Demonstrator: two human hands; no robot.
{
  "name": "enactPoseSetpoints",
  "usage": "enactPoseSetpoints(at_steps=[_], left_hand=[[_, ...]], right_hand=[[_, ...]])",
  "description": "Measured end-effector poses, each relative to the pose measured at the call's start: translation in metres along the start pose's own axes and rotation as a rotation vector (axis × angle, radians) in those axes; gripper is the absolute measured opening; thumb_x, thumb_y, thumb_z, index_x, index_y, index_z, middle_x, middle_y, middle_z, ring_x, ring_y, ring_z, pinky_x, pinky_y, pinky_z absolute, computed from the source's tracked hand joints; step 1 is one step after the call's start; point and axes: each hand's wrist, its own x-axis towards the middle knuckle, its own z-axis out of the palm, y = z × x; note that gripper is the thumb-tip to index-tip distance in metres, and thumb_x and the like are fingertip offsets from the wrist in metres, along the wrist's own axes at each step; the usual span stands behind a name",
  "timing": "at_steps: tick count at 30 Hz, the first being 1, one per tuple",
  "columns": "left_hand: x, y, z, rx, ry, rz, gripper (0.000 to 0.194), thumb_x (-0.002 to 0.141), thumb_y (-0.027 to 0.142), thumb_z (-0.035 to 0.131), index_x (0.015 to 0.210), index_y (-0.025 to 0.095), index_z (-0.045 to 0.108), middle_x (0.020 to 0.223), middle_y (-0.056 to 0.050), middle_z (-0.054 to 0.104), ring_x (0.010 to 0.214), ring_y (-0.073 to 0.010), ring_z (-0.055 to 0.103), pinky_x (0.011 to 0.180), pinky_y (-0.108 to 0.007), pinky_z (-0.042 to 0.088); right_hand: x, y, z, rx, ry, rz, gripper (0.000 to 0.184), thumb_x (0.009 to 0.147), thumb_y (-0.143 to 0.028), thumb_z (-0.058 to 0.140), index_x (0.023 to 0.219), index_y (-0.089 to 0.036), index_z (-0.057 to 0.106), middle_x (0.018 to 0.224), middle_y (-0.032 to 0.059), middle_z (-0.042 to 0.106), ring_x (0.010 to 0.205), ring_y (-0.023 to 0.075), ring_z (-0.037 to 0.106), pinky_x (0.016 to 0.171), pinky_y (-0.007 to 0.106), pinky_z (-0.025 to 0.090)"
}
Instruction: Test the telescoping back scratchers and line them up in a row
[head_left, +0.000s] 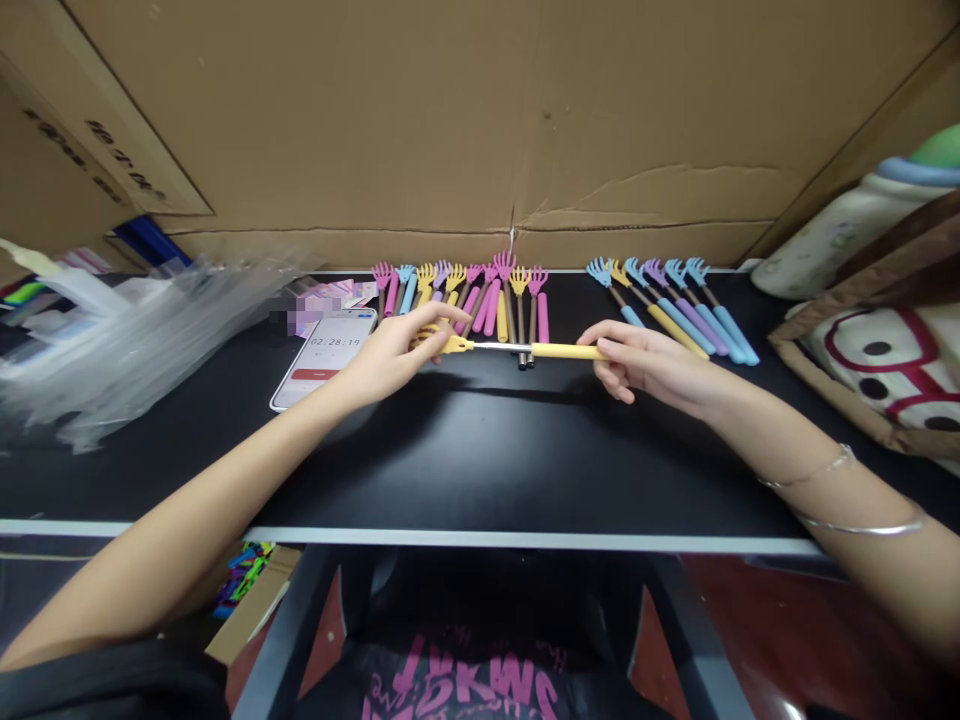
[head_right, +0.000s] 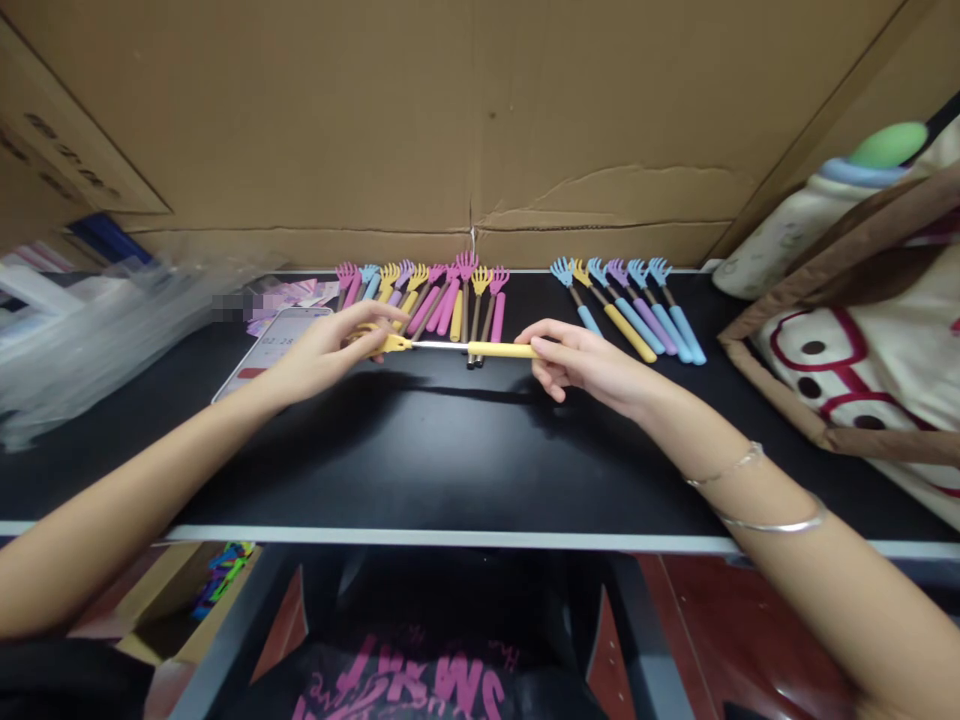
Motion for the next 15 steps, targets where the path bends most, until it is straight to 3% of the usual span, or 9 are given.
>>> enactPoseSetpoints(at_steps=[2, 5, 7, 10, 15], left_hand=[[-0.0006, -0.0006, 0.0004, -0.021, -0.064, -0.02, 0.034, 0.097, 0.036, 0.04, 0.121, 0.019, 0.058, 0.092, -0.003, 0.063, 0.07, -0.0124, 0.059, 0.072, -0.026, 0.046], [-0.0009, -0.0008, 0.0001, -0.102, -0.104, -0.054, 0.032, 0.096, 0.036, 0.044, 0.12, 0.02, 0.057, 0.101, -0.004, 0.062, 0.071, -0.011, 0.058, 0.072, -0.026, 0.047], [-0.0008, -0.0011, -0.0007, -0.191, -0.096, -0.103, 0.031, 0.094, 0.037, 0.049, 0.119, 0.021, 0.057, 0.105, -0.005, 0.061, 0.071, -0.0103, 0.057, 0.067, -0.024, 0.047], [-0.0005, -0.0021, -0.0015, -0.337, -0.07, -0.202, 0.035, 0.09, 0.039, 0.054, 0.121, 0.022, 0.056, 0.093, -0.004, 0.061, 0.069, -0.0111, 0.058, 0.061, -0.022, 0.047], [-0.0001, -0.0055, 0.0017, -0.439, -0.06, -0.265, 0.038, 0.088, 0.046, 0.057, 0.115, 0.021, 0.058, 0.094, -0.005, 0.065, 0.077, -0.0139, 0.063, 0.065, -0.024, 0.05]], right_hand=[[-0.0012, -0.0018, 0.0006, 0.012, -0.025, 0.005, 0.034, 0.087, -0.046, 0.064, 0.101, -0.018, 0.052, 0.058, -0.0059, 0.053, 0.045, 0.0088, 0.049, 0.044, 0.024, 0.036], [-0.002, -0.0031, 0.0012, 0.049, -0.048, 0.0, 0.033, 0.087, -0.045, 0.064, 0.102, -0.018, 0.052, 0.057, -0.0065, 0.053, 0.043, 0.0084, 0.048, 0.045, 0.024, 0.038], [-0.0021, -0.0032, 0.001, 0.075, -0.049, 0.005, 0.034, 0.087, -0.045, 0.065, 0.103, -0.018, 0.051, 0.056, -0.007, 0.053, 0.042, 0.0082, 0.047, 0.046, 0.024, 0.04], [-0.0022, -0.0029, 0.0001, 0.093, -0.017, 0.005, 0.033, 0.087, -0.044, 0.064, 0.104, -0.019, 0.051, 0.055, -0.0077, 0.052, 0.04, 0.008, 0.045, 0.045, 0.025, 0.04], [-0.0021, -0.0025, 0.0001, 0.056, 0.004, -0.001, 0.032, 0.088, -0.045, 0.062, 0.101, -0.018, 0.052, 0.053, -0.0062, 0.052, 0.04, 0.0086, 0.045, 0.042, 0.024, 0.036]])
